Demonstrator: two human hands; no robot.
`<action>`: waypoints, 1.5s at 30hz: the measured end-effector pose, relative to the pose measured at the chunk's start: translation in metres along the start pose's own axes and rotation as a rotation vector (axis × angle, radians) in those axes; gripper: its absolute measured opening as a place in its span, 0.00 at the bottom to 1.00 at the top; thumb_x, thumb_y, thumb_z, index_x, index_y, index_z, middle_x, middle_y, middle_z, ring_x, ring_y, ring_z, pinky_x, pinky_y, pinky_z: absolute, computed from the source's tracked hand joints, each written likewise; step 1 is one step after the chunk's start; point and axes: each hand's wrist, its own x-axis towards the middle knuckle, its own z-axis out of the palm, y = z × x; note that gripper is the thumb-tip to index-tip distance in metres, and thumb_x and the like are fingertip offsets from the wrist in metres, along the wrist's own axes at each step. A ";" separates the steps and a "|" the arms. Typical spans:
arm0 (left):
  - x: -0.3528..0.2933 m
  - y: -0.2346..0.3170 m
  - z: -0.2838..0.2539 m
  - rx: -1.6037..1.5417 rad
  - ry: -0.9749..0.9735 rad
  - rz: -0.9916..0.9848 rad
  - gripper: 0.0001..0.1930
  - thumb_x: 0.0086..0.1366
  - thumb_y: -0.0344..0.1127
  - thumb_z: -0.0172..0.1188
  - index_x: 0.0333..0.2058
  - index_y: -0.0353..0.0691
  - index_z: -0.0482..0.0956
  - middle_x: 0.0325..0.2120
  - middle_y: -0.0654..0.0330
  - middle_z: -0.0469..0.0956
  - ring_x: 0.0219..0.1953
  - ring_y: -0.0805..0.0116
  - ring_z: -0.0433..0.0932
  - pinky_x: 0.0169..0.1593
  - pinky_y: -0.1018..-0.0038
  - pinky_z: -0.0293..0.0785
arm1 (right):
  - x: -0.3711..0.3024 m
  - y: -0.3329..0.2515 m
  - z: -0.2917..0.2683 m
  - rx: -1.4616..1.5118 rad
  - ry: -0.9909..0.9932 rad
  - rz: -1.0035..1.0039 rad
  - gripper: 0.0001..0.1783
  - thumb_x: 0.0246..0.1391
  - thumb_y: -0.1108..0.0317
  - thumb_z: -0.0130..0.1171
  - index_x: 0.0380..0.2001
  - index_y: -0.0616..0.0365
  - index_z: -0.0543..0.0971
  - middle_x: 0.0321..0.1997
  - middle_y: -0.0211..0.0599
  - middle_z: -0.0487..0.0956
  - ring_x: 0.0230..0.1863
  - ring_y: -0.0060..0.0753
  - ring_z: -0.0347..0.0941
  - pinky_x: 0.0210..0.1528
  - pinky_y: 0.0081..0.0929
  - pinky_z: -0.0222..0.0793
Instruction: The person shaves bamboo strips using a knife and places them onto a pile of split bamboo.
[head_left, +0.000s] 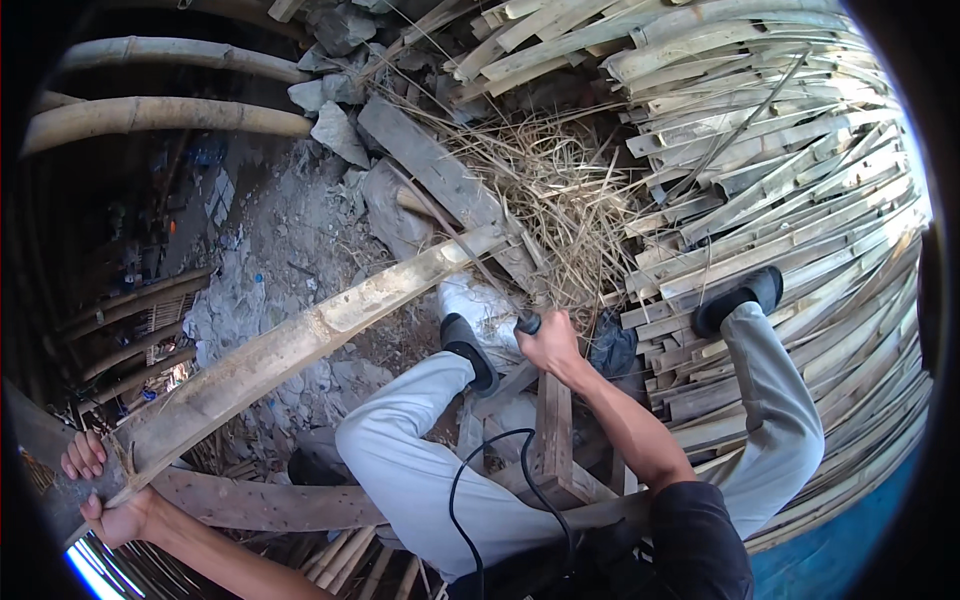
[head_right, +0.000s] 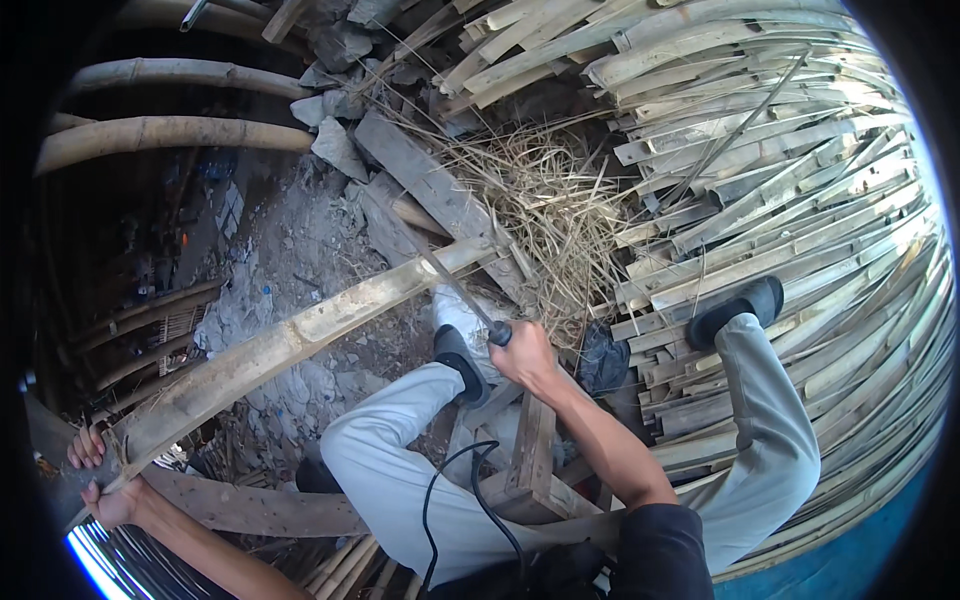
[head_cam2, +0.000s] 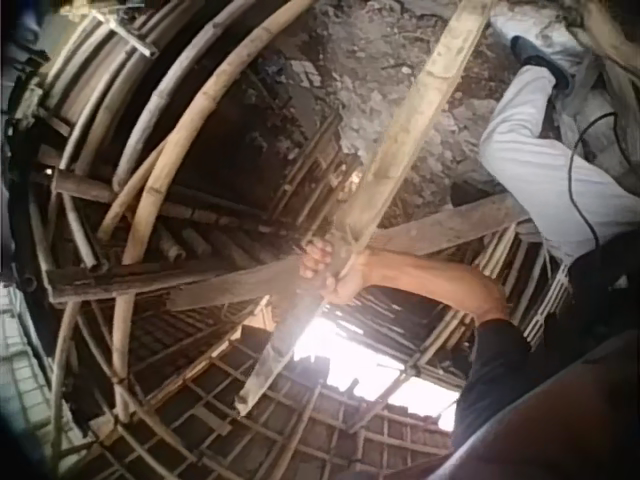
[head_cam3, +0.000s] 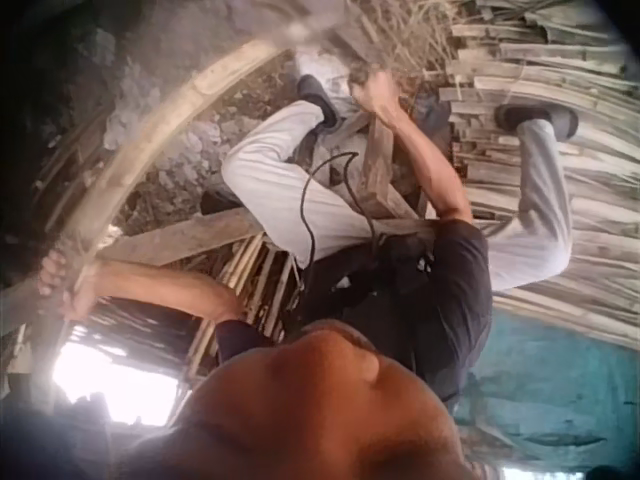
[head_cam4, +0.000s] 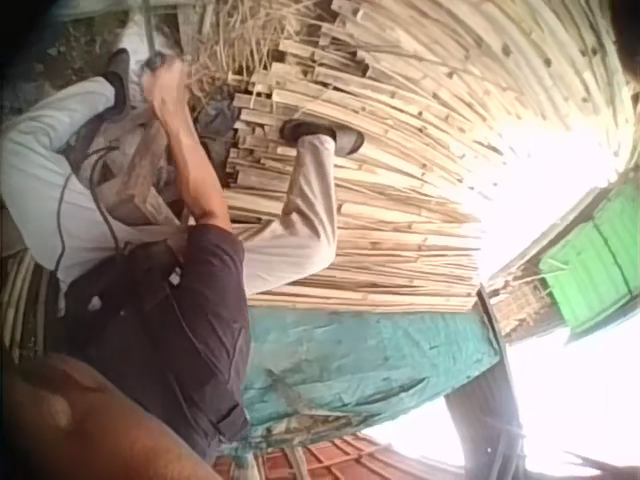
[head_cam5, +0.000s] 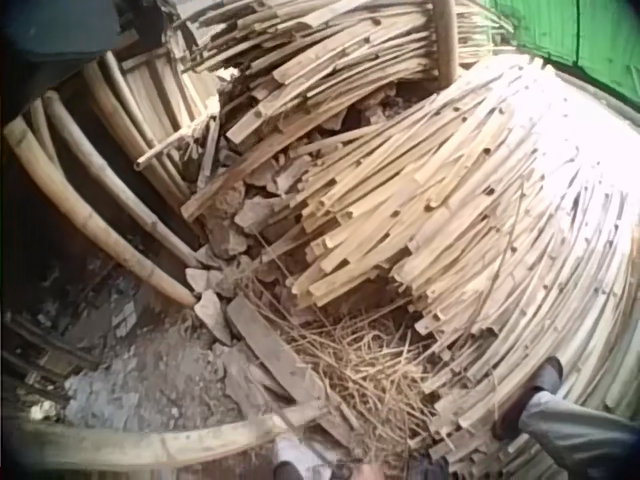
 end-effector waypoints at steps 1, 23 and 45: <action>-0.002 -0.001 0.000 0.037 0.044 0.000 0.22 0.25 0.28 0.48 0.28 0.38 0.58 0.22 0.61 0.55 0.26 0.69 0.56 0.36 0.74 0.57 | -0.005 -0.029 -0.005 0.028 -0.039 -0.039 0.14 0.39 0.64 0.59 0.26 0.65 0.80 0.25 0.58 0.78 0.33 0.60 0.77 0.37 0.44 0.73; 0.002 -0.002 0.007 0.062 0.075 0.005 0.22 0.24 0.29 0.48 0.26 0.40 0.57 0.21 0.61 0.54 0.26 0.69 0.55 0.35 0.74 0.56 | 0.078 0.058 0.017 0.090 -0.001 -0.056 0.11 0.40 0.67 0.58 0.25 0.66 0.78 0.20 0.54 0.77 0.22 0.43 0.76 0.32 0.38 0.71; -0.009 0.002 0.051 0.001 0.006 -0.009 0.23 0.26 0.29 0.49 0.29 0.38 0.58 0.23 0.60 0.55 0.27 0.69 0.56 0.37 0.74 0.57 | 0.110 0.051 -0.046 -0.573 -0.046 0.017 0.15 0.41 0.65 0.60 0.29 0.66 0.80 0.35 0.56 0.80 0.39 0.55 0.78 0.44 0.41 0.75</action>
